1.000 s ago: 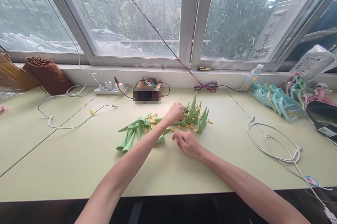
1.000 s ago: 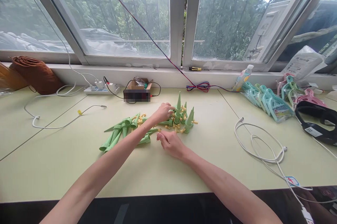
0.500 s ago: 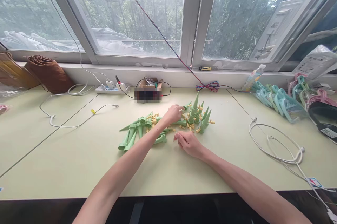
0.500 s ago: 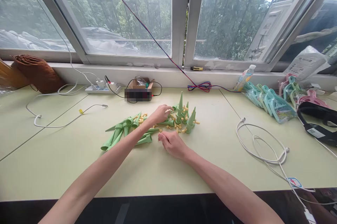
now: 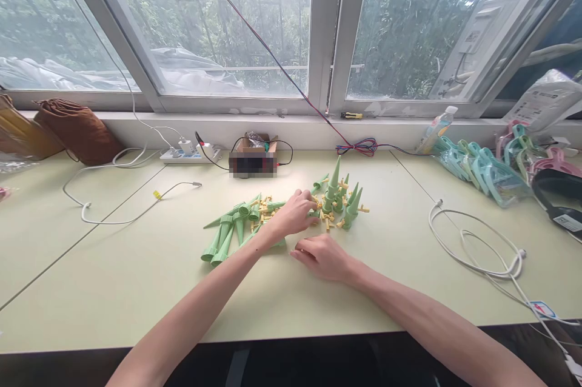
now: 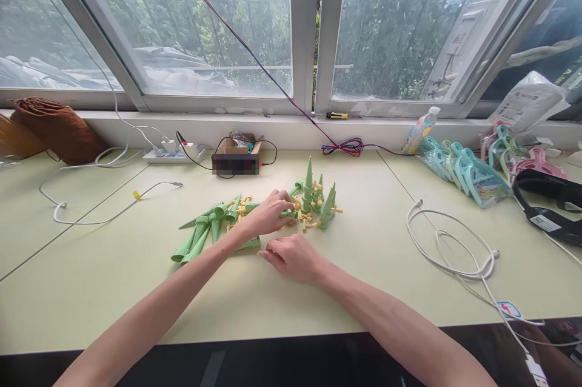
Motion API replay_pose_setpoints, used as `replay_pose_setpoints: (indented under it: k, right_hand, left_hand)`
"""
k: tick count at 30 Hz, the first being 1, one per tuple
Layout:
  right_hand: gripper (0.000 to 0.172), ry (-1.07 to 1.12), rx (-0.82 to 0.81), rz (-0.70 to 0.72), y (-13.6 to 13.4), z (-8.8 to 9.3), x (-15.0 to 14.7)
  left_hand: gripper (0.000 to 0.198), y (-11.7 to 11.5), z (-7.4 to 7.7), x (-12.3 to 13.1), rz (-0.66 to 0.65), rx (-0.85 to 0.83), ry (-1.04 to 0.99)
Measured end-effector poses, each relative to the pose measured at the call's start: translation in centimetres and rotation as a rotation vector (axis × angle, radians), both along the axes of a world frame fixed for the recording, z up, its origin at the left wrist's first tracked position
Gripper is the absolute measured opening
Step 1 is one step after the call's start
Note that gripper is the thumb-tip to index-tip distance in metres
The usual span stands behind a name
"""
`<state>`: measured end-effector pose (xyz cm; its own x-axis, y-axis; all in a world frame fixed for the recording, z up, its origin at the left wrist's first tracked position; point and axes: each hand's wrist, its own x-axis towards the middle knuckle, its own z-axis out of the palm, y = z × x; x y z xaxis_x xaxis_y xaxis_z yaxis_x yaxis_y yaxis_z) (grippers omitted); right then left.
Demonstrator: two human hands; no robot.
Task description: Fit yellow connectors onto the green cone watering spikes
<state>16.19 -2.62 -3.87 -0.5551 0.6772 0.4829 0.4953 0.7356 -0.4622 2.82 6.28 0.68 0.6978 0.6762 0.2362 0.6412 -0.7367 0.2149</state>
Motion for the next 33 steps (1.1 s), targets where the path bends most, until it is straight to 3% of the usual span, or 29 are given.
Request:
replay_pose_setpoints:
  k: [7, 17, 22, 26, 33]
  right_hand:
    - [0.039, 0.064, 0.049, -0.069, 0.2, 0.0, 0.2]
    - [0.035, 0.229, 0.039, -0.336, 0.6, 0.5, 0.5]
    - [0.025, 0.278, -0.036, -0.379, 0.8, 0.6, 0.8]
    - [0.017, 0.371, -0.097, -0.380, 0.8, 0.9, 0.8]
    - [0.020, 0.395, -0.059, -0.451, 0.9, 1.0, 0.8]
  left_hand:
    - [0.007, -0.4, -0.3, -0.7, -0.035, 0.039, -0.098]
    - [0.017, -2.1, 1.6, -3.4, 0.059, -0.026, -0.583]
    - [0.028, -3.4, 0.1, -4.6, 0.033, -0.076, -0.688]
    - [0.028, -4.2, -1.4, -4.9, -0.050, -0.001, -0.660]
    - [0.020, -5.0, -1.4, -4.6, -0.038, 0.074, -0.591]
